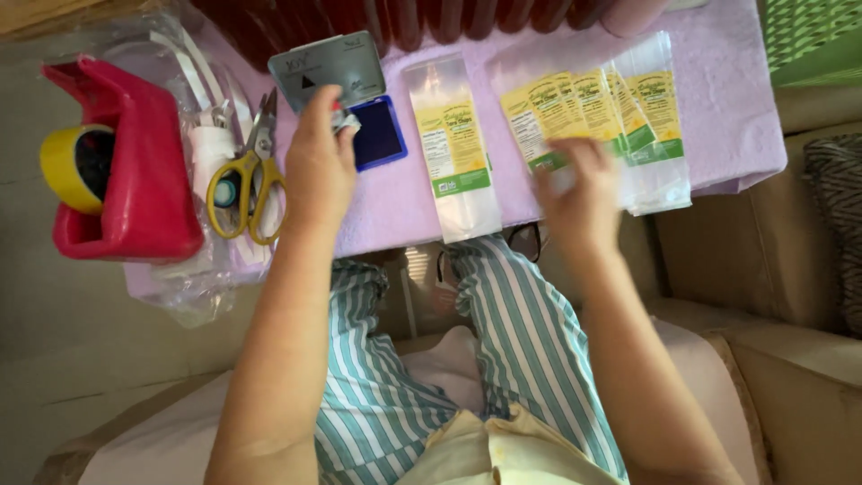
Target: Stamping plastic bags with a manual ink stamp
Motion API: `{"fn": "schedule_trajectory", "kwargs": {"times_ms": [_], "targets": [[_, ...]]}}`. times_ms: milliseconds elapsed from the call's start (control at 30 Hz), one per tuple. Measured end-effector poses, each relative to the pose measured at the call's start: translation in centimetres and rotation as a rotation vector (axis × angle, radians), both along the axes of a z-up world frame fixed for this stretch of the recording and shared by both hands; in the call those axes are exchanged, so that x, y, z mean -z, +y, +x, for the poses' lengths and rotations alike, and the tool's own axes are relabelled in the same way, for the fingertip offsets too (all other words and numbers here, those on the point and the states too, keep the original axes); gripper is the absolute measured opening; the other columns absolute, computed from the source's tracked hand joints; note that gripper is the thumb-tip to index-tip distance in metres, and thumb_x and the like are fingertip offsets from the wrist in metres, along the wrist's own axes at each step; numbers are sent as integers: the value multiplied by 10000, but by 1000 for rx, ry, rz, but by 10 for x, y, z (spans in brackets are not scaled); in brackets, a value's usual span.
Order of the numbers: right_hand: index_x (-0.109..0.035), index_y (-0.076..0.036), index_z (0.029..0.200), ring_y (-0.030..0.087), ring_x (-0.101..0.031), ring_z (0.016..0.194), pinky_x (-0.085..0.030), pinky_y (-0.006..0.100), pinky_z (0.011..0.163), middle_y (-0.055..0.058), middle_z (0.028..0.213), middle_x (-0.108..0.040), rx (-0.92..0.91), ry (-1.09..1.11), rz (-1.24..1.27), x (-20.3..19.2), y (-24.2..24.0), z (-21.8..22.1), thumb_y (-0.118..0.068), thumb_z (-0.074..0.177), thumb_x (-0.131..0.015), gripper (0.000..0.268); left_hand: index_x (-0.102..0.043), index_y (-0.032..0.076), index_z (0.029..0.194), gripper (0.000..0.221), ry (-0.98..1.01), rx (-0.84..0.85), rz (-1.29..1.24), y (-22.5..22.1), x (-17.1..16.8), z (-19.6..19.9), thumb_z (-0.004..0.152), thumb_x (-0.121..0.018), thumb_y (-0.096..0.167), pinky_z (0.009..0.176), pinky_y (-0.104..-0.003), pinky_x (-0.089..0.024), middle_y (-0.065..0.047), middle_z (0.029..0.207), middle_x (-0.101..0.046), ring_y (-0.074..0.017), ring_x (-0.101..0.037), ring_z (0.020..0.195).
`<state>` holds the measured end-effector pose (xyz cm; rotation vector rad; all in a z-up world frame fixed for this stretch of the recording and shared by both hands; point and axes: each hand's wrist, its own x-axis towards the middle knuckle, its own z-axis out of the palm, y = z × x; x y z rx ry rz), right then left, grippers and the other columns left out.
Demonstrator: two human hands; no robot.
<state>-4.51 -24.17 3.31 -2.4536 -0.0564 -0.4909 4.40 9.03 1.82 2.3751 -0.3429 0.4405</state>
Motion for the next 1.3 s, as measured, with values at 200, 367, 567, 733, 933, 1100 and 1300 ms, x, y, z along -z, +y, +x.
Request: {"fn": "schedule_trajectory", "kwargs": {"times_ms": [200,367,567,733,933,1100,1300], "targets": [[-697,-99,1278,357,-573,1178,-521,533,943,153,1277,-620,-395,47,2,-10,58,-6,-190,957,-727,335,-347,132,1508,510,246,221,-253,-35,-34,-12,1057,-582,98,905,-417,-560,-161,1274,-679,-306,-709,1074],[-737,-175,1226,371,-602,1137,-501,498,961,118,1264,-616,-389,-26,-37,20,57,-6,-292,944,-746,305,-326,153,1525,600,325,397,-94,-68,-41,-21,1007,-623,100,1033,-513,-489,-241,1446,-563,-432,-616,1235],[-746,-232,1200,362,-614,1169,-517,475,954,72,1265,-624,-350,-37,-61,26,56,-6,-358,934,-733,294,-309,218,1557,660,363,415,36,-75,-36,-14,994,-635,107,1049,-587,-495,-239,1457,-554,-468,-592,1270],[-743,-232,1202,361,-611,1168,-520,484,939,72,1263,-621,-344,-27,-68,25,56,-7,-358,932,-735,299,-307,230,1560,650,362,407,88,-77,-30,-14,1001,-624,129,999,-597,-526,-237,1431,-578,-475,-621,1227],[-738,-251,1223,345,-604,1190,-516,474,951,55,1275,-619,-331,-20,-70,27,56,-7,-350,920,-748,319,-362,234,1514,578,293,362,163,-84,-22,-24,1004,-624,166,927,-555,-567,-188,1317,-641,-427,-671,1152],[-699,-71,1201,385,-678,1044,-586,458,856,137,1176,-622,-185,52,141,15,57,-5,-179,769,-889,484,-386,161,1457,533,18,334,207,-85,-5,-38,997,-652,112,769,-472,-625,-145,1073,-641,-387,-718,966],[-659,-28,1272,299,-701,779,-603,440,649,92,937,-594,-53,147,141,36,51,5,-262,659,-958,721,-466,157,1421,456,-139,275,312,-92,11,-52,1005,-649,180,779,-416,-619,-85,1109,-594,-310,-674,993]]}}
